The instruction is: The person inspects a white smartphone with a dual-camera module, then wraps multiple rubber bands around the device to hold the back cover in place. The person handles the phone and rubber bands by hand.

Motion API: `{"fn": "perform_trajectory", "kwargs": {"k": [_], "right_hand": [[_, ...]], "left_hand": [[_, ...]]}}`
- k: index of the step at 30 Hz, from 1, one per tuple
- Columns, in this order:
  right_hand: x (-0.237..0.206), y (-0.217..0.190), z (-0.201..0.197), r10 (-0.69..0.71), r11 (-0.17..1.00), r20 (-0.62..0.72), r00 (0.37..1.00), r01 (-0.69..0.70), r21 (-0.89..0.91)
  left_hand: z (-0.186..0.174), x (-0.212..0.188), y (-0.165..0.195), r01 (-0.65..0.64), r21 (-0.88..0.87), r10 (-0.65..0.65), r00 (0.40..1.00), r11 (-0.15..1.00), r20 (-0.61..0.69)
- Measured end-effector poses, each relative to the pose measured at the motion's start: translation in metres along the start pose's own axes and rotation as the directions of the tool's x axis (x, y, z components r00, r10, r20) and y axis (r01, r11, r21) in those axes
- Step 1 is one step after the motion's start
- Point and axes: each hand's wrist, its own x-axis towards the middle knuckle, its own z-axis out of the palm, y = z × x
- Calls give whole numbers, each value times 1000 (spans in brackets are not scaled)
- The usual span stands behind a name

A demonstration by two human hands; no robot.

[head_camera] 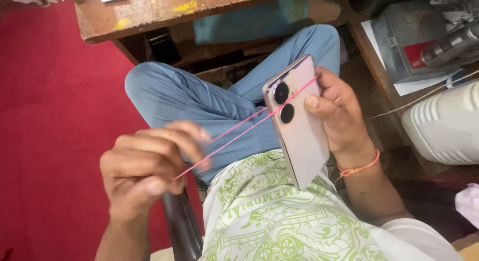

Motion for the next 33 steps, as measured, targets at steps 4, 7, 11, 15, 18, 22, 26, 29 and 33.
{"fn": "perform_trajectory", "kwargs": {"k": [4, 7, 11, 15, 18, 22, 26, 29, 33], "right_hand": [[-2, 4, -5, -53, 998, -38, 998, 54, 15], [-2, 16, -9, -178, 984, -80, 981, 180, 14], [6, 30, -16, -413, 910, -44, 910, 413, 13], [10, 36, -12, -471, 870, -13, 882, 467, 158], [11, 29, -3, -538, 830, 66, 841, 514, 216], [6, -5, -6, -509, 766, 335, 793, 595, -243], [17, -30, -15, -348, 398, 499, 794, 607, -688], [29, -32, -12, -152, 338, 585, 796, 598, -726], [32, -31, -2, -205, 247, 635, 745, 667, -703]], "left_hand": [[-17, -12, -19, 1, -440, 30, 998, 898, 62], [-20, -17, -26, 17, -741, 18, 999, 671, 39], [0, -16, -26, -16, -911, 115, 993, 412, 35], [20, 2, -30, -25, -962, 130, 991, 272, 11], [31, 14, -33, -56, -935, 26, 998, 349, -50], [40, 25, -20, 58, -750, -166, 984, 658, -70], [36, 48, -6, 398, -281, -407, 913, 873, 26], [41, 63, -3, 529, 80, -532, 847, 845, 18], [55, 71, -7, 518, 366, -525, 846, 773, -91]]}}
